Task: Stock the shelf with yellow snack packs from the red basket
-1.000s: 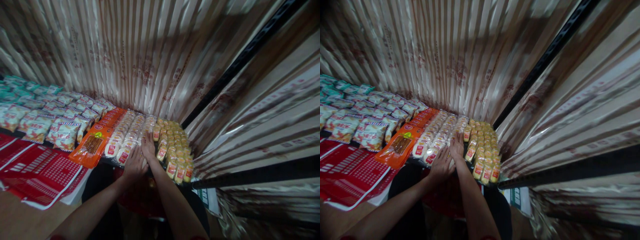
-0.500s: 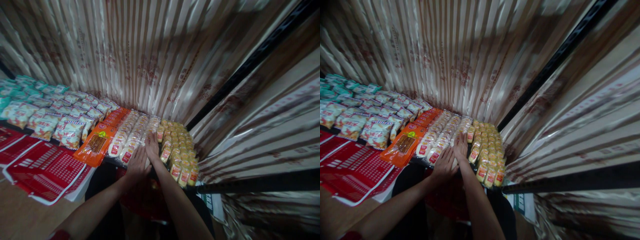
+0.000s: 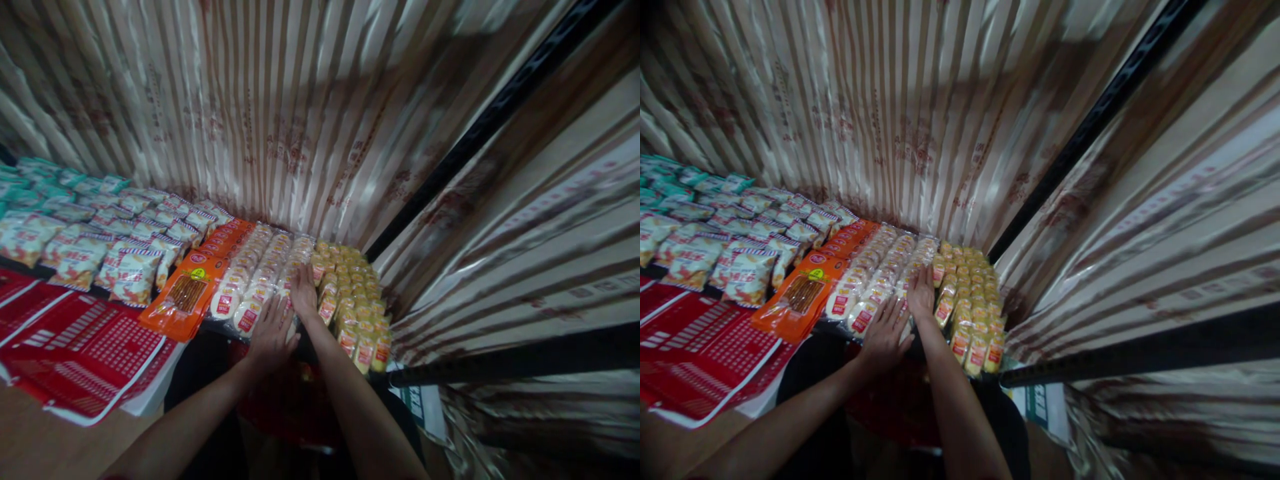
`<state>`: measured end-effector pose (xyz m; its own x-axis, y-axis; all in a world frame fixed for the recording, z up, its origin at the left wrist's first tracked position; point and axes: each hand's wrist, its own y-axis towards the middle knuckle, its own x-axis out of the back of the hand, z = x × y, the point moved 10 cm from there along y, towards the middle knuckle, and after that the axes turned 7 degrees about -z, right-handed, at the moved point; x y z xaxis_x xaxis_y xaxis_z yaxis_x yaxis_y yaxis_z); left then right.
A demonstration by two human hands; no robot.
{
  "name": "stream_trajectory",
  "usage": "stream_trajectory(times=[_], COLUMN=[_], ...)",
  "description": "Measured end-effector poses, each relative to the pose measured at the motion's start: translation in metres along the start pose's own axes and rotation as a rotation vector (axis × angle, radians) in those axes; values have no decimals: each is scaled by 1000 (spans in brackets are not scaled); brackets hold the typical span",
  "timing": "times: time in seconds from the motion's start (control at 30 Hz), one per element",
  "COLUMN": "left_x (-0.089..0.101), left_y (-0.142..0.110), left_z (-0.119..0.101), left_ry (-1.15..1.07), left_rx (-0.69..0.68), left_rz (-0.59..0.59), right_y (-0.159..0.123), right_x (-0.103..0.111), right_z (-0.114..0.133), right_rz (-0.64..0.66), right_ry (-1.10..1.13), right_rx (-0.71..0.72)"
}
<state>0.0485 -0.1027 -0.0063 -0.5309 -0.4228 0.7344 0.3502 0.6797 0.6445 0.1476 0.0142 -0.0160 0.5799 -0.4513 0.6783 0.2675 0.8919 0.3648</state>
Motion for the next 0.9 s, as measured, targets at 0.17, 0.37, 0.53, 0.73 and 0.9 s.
stream_trajectory(times=[0.17,0.37,0.53,0.73,0.9], left_x=[0,-1,0,5,6], left_y=[0,0,1,3,6], left_z=[0,1,0,-1,-1], left_ry=[2,4,5,6,13], left_rx=[-12,-10,-10,13,25], left_rz=[-11,-7,-21,-45,-27], right_y=[-2,-3,2,16,37], right_x=[-4,-7,-4,-7,-22], right_z=[1,1,9,33,37], right_rz=[25,58,46,80,202], right_ry=[-18,-51,-83,-260,-396], right_rx=[9,-26,-21,96,50])
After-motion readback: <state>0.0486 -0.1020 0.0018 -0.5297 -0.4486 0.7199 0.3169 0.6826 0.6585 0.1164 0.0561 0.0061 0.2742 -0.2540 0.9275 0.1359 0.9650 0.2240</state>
